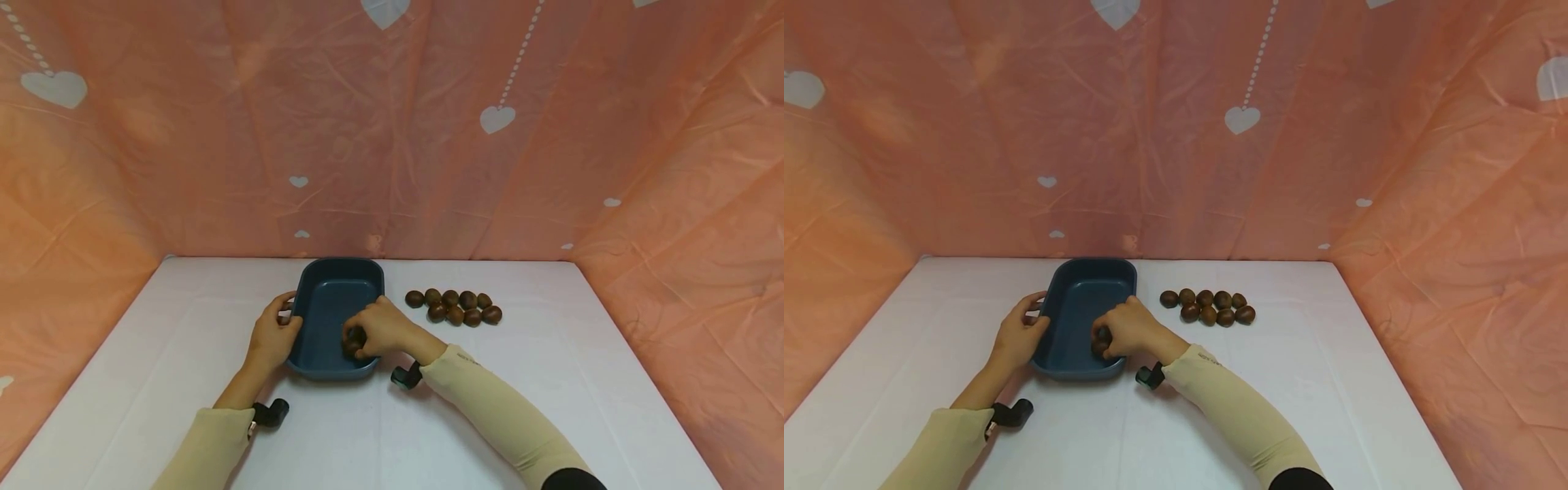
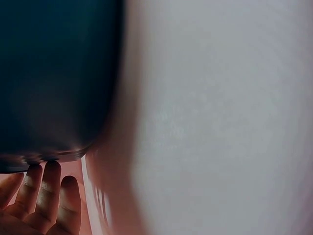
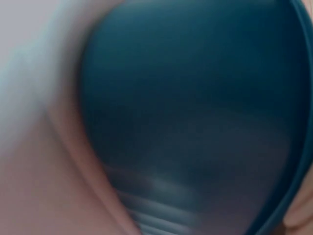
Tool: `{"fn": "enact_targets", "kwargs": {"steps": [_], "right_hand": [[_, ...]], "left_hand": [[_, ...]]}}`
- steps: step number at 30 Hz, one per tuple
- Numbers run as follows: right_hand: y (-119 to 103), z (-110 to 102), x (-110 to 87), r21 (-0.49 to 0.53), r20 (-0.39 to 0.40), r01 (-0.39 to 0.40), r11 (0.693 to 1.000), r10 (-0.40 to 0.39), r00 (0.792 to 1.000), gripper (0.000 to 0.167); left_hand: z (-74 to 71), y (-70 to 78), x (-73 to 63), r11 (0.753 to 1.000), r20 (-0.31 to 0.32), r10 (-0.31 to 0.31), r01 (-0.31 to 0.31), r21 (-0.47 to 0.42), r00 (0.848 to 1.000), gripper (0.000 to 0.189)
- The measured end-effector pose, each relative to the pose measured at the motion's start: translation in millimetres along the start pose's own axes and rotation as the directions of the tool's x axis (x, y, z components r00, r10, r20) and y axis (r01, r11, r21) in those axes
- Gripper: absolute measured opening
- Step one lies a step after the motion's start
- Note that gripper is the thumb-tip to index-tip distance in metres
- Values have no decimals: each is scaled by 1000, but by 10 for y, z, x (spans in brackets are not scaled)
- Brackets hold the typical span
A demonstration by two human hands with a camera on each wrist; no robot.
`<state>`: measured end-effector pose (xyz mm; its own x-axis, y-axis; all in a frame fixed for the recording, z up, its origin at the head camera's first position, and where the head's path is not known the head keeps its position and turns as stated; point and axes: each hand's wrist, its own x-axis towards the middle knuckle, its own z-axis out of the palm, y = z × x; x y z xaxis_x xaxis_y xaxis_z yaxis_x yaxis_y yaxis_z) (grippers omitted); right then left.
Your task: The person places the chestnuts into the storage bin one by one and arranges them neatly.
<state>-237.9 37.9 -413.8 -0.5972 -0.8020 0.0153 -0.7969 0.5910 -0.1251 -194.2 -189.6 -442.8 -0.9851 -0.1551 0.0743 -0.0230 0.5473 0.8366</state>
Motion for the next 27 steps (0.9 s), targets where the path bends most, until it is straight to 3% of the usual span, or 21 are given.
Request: {"fn": "enact_targets", "kwargs": {"steps": [20,24,27], "right_hand": [[-38,-26,6,-51,50,-13,999,16,999,31],[-1,-40,1,-3,33,23,1000,-23,999,31],[42,-77,-35,119,-21,71,990,-69,997,31]], "left_hand": [[0,-2,-9,1000,0,-3,3,3,1000,49],[-2,2,-10,1000,2,-5,5,-2,1000,49],[-6,5,-11,1000,5,-12,12,0,1000,49]]}}
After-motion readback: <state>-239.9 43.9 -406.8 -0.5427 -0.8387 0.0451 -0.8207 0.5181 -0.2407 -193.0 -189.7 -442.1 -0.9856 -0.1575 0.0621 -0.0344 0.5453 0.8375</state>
